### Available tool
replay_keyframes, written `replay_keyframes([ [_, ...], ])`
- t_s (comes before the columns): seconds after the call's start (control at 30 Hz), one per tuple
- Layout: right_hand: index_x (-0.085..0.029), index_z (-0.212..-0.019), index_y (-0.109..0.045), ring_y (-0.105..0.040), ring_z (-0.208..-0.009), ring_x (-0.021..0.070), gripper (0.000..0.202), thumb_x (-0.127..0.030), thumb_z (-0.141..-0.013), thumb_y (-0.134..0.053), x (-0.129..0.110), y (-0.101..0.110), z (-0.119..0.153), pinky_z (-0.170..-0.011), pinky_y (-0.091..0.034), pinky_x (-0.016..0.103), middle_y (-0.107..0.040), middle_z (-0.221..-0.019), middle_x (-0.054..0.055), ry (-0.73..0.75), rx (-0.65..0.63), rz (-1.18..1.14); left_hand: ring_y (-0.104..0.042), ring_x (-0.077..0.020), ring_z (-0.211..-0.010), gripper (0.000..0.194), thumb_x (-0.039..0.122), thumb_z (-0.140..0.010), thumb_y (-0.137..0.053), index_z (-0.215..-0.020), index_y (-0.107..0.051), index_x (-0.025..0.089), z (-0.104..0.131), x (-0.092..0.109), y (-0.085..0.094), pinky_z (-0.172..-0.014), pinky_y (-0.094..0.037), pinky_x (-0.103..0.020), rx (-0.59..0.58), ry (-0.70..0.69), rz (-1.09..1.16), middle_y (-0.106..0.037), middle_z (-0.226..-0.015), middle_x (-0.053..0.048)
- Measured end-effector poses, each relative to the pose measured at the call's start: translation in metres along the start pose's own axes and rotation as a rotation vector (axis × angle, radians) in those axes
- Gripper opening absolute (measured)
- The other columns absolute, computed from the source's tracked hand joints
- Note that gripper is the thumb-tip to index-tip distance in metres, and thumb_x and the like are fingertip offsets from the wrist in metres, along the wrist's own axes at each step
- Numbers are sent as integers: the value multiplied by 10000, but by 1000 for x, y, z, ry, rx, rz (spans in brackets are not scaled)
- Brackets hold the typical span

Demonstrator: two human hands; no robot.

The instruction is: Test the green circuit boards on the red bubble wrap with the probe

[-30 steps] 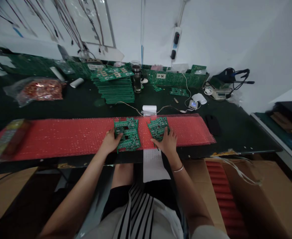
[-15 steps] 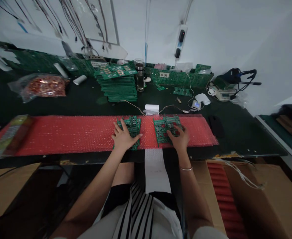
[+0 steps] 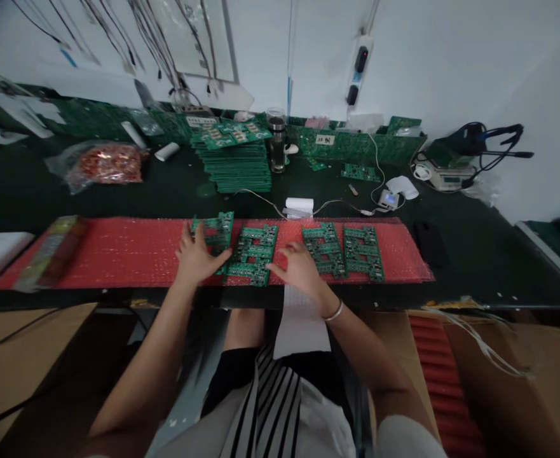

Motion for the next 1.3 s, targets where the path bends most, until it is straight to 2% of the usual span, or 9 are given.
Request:
replay_keyframes([
  [0.1, -112, -1310, -596, -475, -1292, 340, 773, -677, -786, -660, -44, -23, -21, -1082, -405, 470, -537, -1386, 206, 159, -135, 67, -367, -507, -1370, 963, 590, -768, -641, -1525, -303, 101, -6, -30, -10, -1045, -372, -632, -63, 1, -66, -205, -1588, -293],
  [0.17, -80, -1362, -538, -436, -1315, 361, 840, -664, -776, -682, -59, -34, -33, -1079, -396, 487, -512, -1413, 218, 213, -180, 122, -335, -488, -1399, 861, 607, -808, -589, -1494, -384, 129, -5, -36, -19, -1055, -363, -631, -92, -26, -107, -263, -1577, -271],
  [0.43, -148, -1127, -678, -580, -1040, 273, 308, -348, -892, -680, -66, -47, -60, -909, -465, 400, -715, -984, 107, 272, -248, 211, -291, -466, -1433, 749, 597, -851, -546, -1452, -475, 155, 6, -21, -26, -1065, -364, -627, -80, -126, -149, -298, -1583, -223],
  [0.6, -140, -1143, -669, -591, -1010, 267, 280, -210, -872, -676, -58, -39, -59, -894, -486, 396, -699, -912, 111, 287, -230, 178, -205, -446, -1477, 629, 512, -966, -369, -1454, -484, 132, 11, -6, -25, -1138, -236, -659, -34, -186, -140, -312, -1590, -172],
  [0.7, -118, -1210, -628, -574, -1061, 274, 353, -189, -866, -652, -42, -23, -50, -940, -496, 410, -678, -955, 122, 308, -163, 113, -148, -334, -1519, 589, 452, -1000, -304, -1496, -423, 158, 22, 28, -30, -1213, -142, -581, -35, -429, -122, -264, -1618, -102],
  [0.8, -146, -1235, -603, -558, -1114, 268, 364, -186, -874, -624, -23, -11, -39, -964, -502, 419, -650, -989, 114, 334, -105, 34, -164, -261, -1524, 551, 417, -1017, -265, -1516, -386, 217, 35, 54, -45, -1236, -111, -537, -129, -607, -118, -273, -1615, -45],
  [0.97, -170, -1207, -609, -555, -1109, 264, 299, -202, -910, -587, -10, -18, -29, -955, -504, 435, -647, -1037, 118, 404, -137, 72, -231, -264, -1506, 591, 515, -1004, -299, -1532, -341, 254, 34, 54, -60, -1227, -131, -564, -199, -529, -166, -239, -1621, -31],
  [1.17, -142, -1049, -701, -564, -1064, 260, 189, -165, -926, -559, -5, -18, -31, -991, -456, 430, -705, -1023, 121, 413, -230, 195, -197, -269, -1514, 583, 499, -995, -334, -1526, -359, 259, 33, 41, -57, -1226, -130, -564, -186, -474, -169, -230, -1622, -38],
  [1.3, -171, -1016, -733, -576, -1086, 239, 229, -196, -966, -511, 3, -12, -25, -1021, -430, 428, -716, -1123, 91, 391, -233, 158, -162, -279, -1522, 587, 484, -1000, -326, -1526, -362, 226, 37, 55, -54, -1225, -115, -575, -161, -496, -158, -234, -1622, -64],
])
Point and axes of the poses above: each hand's wrist, its own z-axis away from the middle knuckle, its own y-axis out of the back of the hand, x = y × z, the point moved 10 cm from there along -z, towards the middle knuckle
